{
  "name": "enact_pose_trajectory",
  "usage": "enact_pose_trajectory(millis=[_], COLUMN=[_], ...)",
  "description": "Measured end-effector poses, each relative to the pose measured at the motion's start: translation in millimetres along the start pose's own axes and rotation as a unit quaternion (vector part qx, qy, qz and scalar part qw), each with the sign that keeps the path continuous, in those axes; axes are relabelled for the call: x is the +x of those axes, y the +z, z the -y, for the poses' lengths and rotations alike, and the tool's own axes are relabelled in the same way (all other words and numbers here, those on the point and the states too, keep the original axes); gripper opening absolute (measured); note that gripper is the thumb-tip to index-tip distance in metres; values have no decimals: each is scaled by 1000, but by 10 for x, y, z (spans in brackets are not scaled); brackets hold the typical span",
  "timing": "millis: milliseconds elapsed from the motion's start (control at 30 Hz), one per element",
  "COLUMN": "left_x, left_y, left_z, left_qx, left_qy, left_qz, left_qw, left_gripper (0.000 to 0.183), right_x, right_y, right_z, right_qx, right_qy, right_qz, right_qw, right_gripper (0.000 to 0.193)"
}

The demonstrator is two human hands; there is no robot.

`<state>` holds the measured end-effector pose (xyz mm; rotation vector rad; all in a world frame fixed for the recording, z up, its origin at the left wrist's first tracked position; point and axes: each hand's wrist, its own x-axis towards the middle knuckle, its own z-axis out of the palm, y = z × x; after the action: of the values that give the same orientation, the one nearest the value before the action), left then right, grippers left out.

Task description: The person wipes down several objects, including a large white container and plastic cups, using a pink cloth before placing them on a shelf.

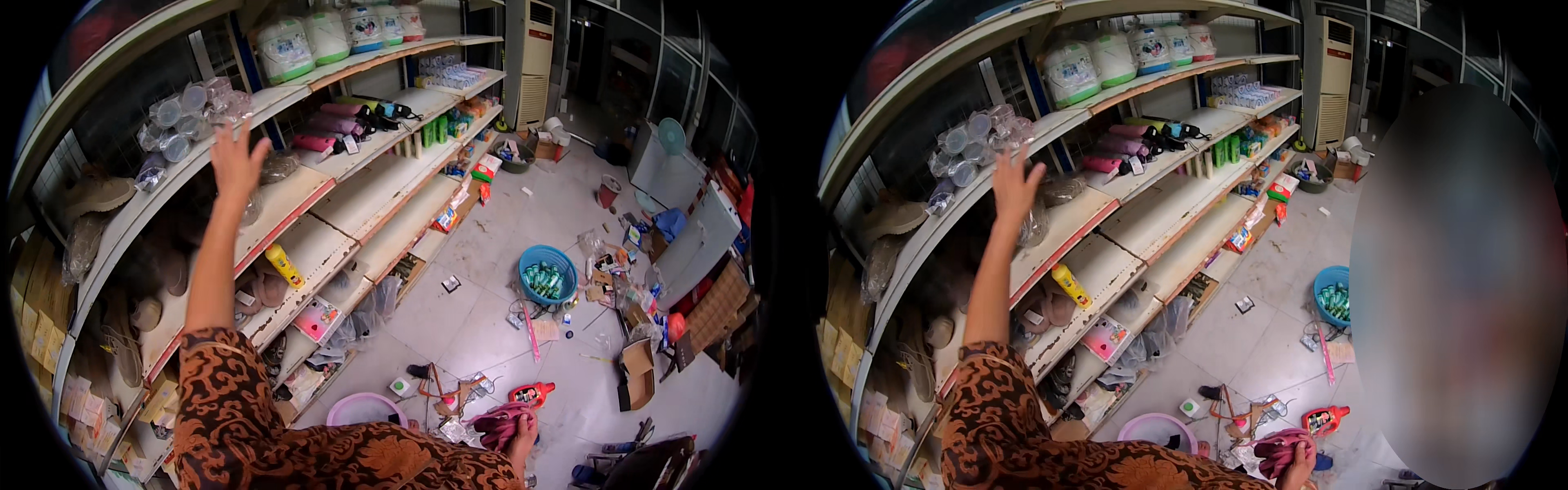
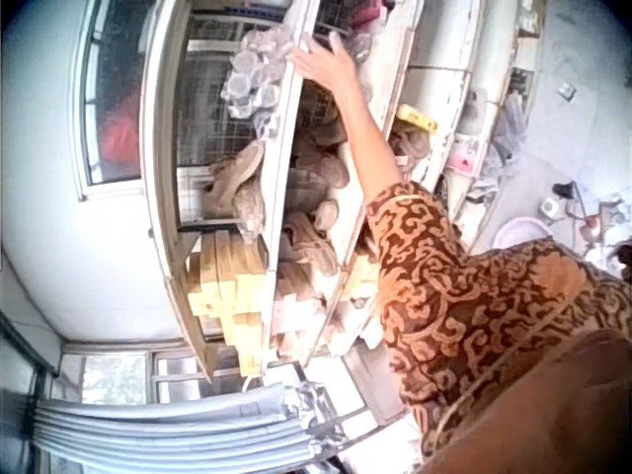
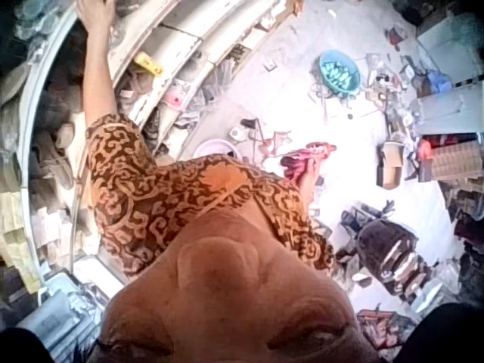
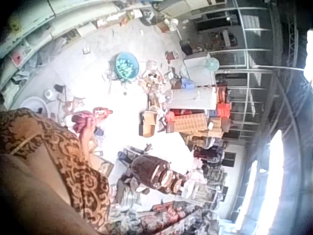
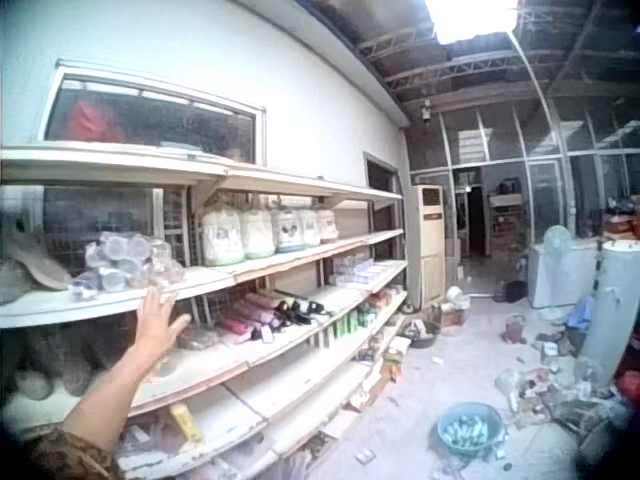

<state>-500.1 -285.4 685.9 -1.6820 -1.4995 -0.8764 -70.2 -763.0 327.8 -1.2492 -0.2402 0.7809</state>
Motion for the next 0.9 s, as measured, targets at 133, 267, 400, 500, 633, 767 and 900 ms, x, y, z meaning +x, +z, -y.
enact_pose_trajectory(millis=[133, 267, 400, 500, 633, 767, 900], left_x=[-1363, -2976, -3860, -4107, -4172, -4358, -4591], left_y=[-225, -494, -1137, -1597, -1849, -2163, -2445], left_z=[-1452, -2312, -2807, -2958, -3106, -3145, -3084], left_qx=[-457, -609, -656, -713, -517, -583, -613], left_qy=[52, 24, 14, 0, -2, -129, -185], left_qz=[220, 524, 649, 614, 729, 634, 645], left_qw=[860, 595, 386, 339, 448, 492, 418], left_gripper=[60, 92, 97, 84, 35, 38, 38], right_x=[-12, 27, -296, -377, -452, -670, -1005], right_y=[16, 201, 586, 551, 95, -463, -864], right_z=[150, 273, 700, 779, 772, 593, 139], right_qx=[84, 56, 234, 266, 310, 239, 119], right_qy=[-21, -21, 89, 101, 97, 128, 232], right_qz=[24, 130, 213, 249, 218, 178, 135], right_qw=[996, 990, 945, 926, 920, 946, 956], right_gripper=[23, 21, 24, 28, 28, 34, 39])
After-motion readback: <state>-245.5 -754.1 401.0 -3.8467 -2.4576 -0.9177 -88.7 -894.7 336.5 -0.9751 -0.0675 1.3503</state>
